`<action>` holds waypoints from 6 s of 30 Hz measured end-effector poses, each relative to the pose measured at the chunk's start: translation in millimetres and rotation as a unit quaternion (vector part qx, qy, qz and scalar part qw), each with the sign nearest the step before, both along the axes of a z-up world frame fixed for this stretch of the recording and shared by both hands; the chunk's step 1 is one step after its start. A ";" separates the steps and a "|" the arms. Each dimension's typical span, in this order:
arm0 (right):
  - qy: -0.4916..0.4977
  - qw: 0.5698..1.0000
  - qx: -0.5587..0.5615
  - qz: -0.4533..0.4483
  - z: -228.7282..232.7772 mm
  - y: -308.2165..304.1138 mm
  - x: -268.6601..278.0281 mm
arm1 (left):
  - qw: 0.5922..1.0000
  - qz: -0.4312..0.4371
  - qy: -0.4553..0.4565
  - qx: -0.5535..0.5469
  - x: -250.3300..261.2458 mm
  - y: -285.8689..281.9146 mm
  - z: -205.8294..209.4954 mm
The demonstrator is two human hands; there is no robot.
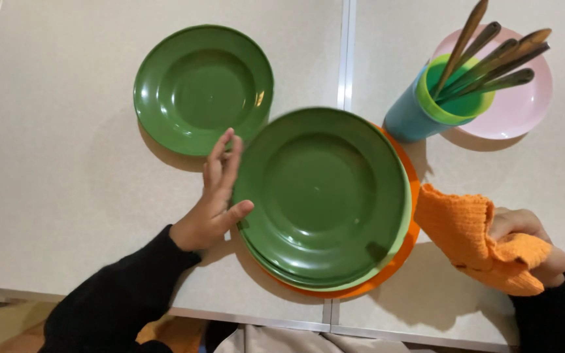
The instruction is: Wiping green and pink plates with an orange cloth and stacking them.
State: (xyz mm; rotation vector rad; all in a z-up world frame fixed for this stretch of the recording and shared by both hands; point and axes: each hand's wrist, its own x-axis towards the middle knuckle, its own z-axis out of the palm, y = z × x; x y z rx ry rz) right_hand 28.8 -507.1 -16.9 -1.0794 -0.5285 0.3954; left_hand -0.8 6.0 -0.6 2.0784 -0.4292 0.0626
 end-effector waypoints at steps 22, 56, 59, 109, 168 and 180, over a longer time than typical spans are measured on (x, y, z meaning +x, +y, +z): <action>0.034 0.991 0.065 -0.110 -77.9 -52.4 21.8 | 0.948 0.312 -0.034 -0.056 64.0 146.2 -8.4; 0.190 0.976 0.109 0.003 -63.6 -15.3 33.1 | 0.710 0.333 0.052 -0.619 121.6 194.0 7.8; 0.185 0.977 0.103 -0.013 -54.3 -3.9 27.7 | 0.754 0.278 0.031 -0.594 131.5 204.3 -12.6; -0.680 0.456 -0.564 -0.111 108.5 220.3 16.3 | 0.730 -0.325 0.331 -0.502 109.2 17.5 -35.2; -0.682 0.446 -0.577 -0.055 108.8 207.7 41.4 | 0.809 -0.237 0.263 -0.469 75.4 -4.5 -43.1; -0.600 0.637 -0.450 0.176 113.4 188.5 9.9 | 0.773 -0.175 0.232 -0.564 61.5 -11.0 -42.6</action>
